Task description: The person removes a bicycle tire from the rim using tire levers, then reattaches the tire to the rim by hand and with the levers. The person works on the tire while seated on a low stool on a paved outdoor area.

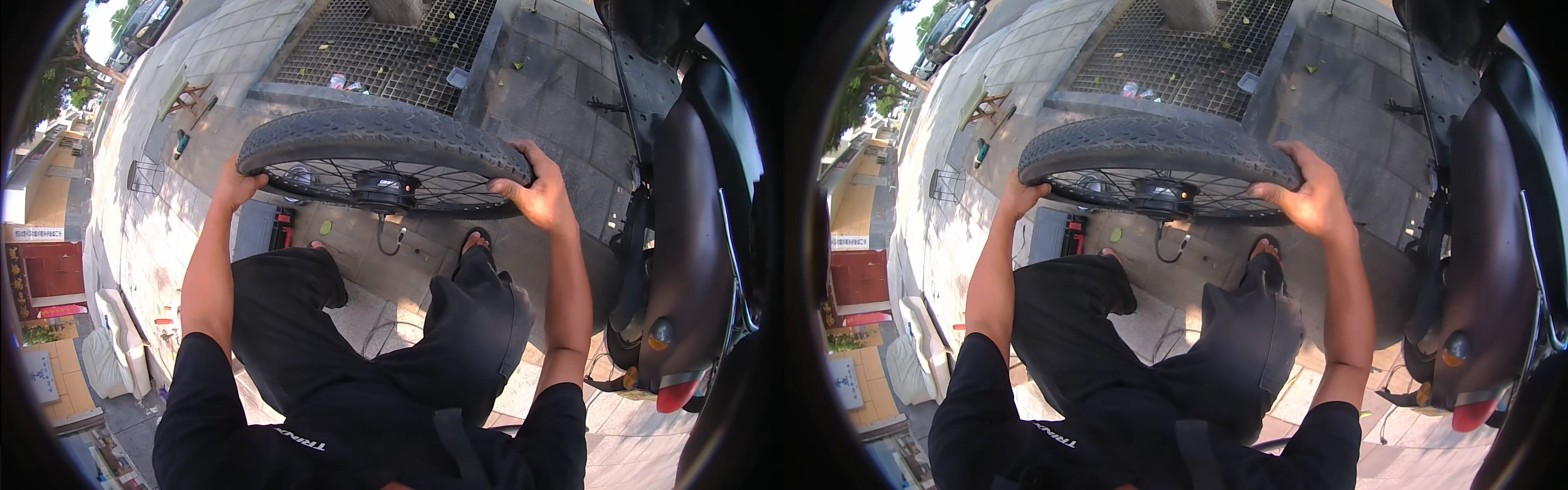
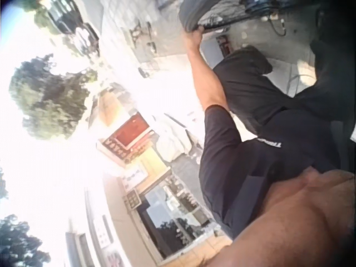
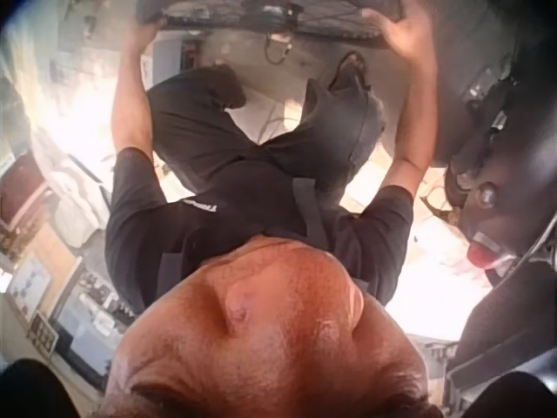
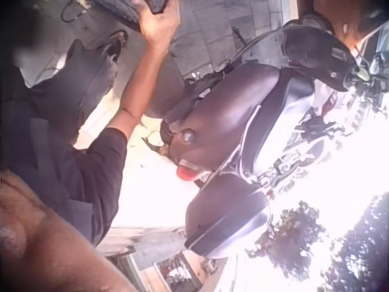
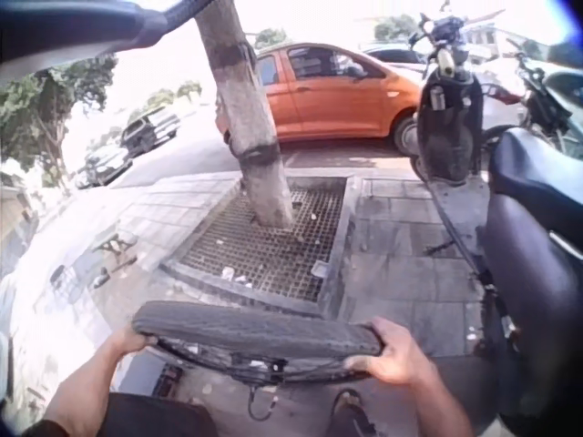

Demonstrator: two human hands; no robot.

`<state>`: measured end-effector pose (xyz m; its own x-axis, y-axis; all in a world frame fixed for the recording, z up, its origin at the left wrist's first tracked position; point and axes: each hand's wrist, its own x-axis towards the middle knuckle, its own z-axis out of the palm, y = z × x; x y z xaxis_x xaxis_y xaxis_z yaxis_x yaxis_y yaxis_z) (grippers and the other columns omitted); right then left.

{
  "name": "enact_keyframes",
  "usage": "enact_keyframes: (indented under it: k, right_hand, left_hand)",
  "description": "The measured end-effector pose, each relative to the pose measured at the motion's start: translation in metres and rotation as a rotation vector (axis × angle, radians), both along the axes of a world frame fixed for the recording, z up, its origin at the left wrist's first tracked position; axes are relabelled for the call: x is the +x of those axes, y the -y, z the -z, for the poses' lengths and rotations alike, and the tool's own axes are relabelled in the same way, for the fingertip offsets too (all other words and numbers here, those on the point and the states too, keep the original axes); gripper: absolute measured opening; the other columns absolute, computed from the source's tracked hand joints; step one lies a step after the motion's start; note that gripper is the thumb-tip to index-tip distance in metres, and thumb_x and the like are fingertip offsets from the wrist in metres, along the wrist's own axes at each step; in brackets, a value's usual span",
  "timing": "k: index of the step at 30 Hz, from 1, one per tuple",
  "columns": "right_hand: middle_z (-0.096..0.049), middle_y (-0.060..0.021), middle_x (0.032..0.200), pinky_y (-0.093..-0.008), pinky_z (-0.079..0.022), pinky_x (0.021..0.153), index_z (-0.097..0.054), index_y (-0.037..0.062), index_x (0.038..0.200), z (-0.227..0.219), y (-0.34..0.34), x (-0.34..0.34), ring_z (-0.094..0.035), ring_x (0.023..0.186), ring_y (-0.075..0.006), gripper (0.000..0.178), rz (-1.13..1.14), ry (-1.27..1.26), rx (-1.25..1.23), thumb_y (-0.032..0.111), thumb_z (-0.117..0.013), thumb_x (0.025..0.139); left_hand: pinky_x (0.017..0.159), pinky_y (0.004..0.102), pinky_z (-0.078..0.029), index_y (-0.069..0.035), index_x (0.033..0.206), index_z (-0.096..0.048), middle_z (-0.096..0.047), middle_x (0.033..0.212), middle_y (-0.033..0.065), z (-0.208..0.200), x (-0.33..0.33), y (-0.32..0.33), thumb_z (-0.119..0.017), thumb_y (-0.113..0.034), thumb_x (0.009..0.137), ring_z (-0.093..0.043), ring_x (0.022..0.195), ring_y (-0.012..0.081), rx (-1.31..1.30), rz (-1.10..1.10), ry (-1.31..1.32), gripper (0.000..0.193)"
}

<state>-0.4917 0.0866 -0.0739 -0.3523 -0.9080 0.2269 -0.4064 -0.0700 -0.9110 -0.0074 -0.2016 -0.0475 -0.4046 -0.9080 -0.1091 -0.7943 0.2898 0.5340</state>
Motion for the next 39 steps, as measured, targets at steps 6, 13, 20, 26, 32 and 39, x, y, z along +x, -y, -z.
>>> enact_keyframes:
  k: [6,13,20,26,32,39]
  right_hand:
    - [-0.075,-0.0149,0.092,-0.0382,-0.059,0.076,-0.07,-0.0019,0.11,-0.013,0.016,0.009,-0.076,0.084,-0.0273,0.063,0.052,-0.405,-0.159,0.043,-0.097,0.075]
    - [-0.077,-0.013,0.104,-0.0371,-0.059,0.079,-0.07,-0.0019,0.121,-0.034,0.014,0.008,-0.074,0.09,-0.0187,0.067,-0.049,-0.108,-0.071,0.046,-0.093,0.081]
    - [-0.076,-0.0195,0.099,-0.0396,-0.059,0.075,-0.073,0.0009,0.114,-0.055,0.038,0.028,-0.075,0.084,-0.036,0.052,0.058,-0.573,-0.147,0.042,-0.088,0.085]
    - [-0.077,-0.0195,0.096,-0.0384,-0.058,0.08,-0.074,0.0011,0.116,-0.069,0.027,0.023,-0.076,0.087,-0.0305,0.052,0.116,-0.35,0.174,0.04,-0.091,0.085]
    - [-0.075,-0.017,0.11,-0.0407,-0.057,0.086,-0.071,0.002,0.125,-0.117,0.026,0.053,-0.074,0.099,-0.035,0.07,-0.032,-0.617,-0.007,0.051,-0.091,0.078]
    - [-0.075,-0.0189,0.096,-0.0387,-0.057,0.077,-0.074,0.0008,0.115,-0.088,0.027,0.046,-0.075,0.084,-0.0312,0.065,0.067,-0.558,0.21,0.054,-0.089,0.082]
  left_hand:
    - [0.09,0.0334,-0.054,-0.005,0.122,-0.07,-0.074,0.099,0.0018,-0.006,-0.014,-0.008,-0.072,0.008,0.074,-0.067,0.097,0.0148,0.05,0.07,-0.074,0.05]
    - [0.095,0.0341,-0.054,-0.005,0.123,-0.069,-0.075,0.105,0.0065,-0.002,-0.026,-0.007,-0.07,0.009,0.073,-0.068,0.102,0.0188,0.024,0.175,-0.205,0.052]
    - [0.091,0.0368,-0.054,-0.002,0.116,-0.068,-0.075,0.097,0.0109,-0.007,-0.04,-0.013,-0.07,0.006,0.072,-0.07,0.097,0.0217,0.059,0.222,-0.238,0.044]
    - [0.085,0.036,-0.055,-0.002,0.113,-0.07,-0.074,0.091,0.0087,-0.017,-0.057,-0.025,-0.07,0.009,0.071,-0.068,0.089,0.0191,0.089,0.248,-0.229,0.043]
    - [0.079,0.0384,-0.055,-0.001,0.109,-0.069,-0.074,0.089,0.0139,-0.057,-0.064,-0.043,-0.071,0.007,0.068,-0.069,0.084,0.0235,0.001,0.313,-0.167,0.042]
    - [0.078,0.0467,-0.055,0.0,0.103,-0.068,-0.073,0.089,0.0235,-0.062,-0.074,-0.059,-0.068,0.005,0.066,-0.07,0.088,0.0448,-0.052,0.335,-0.064,0.037]
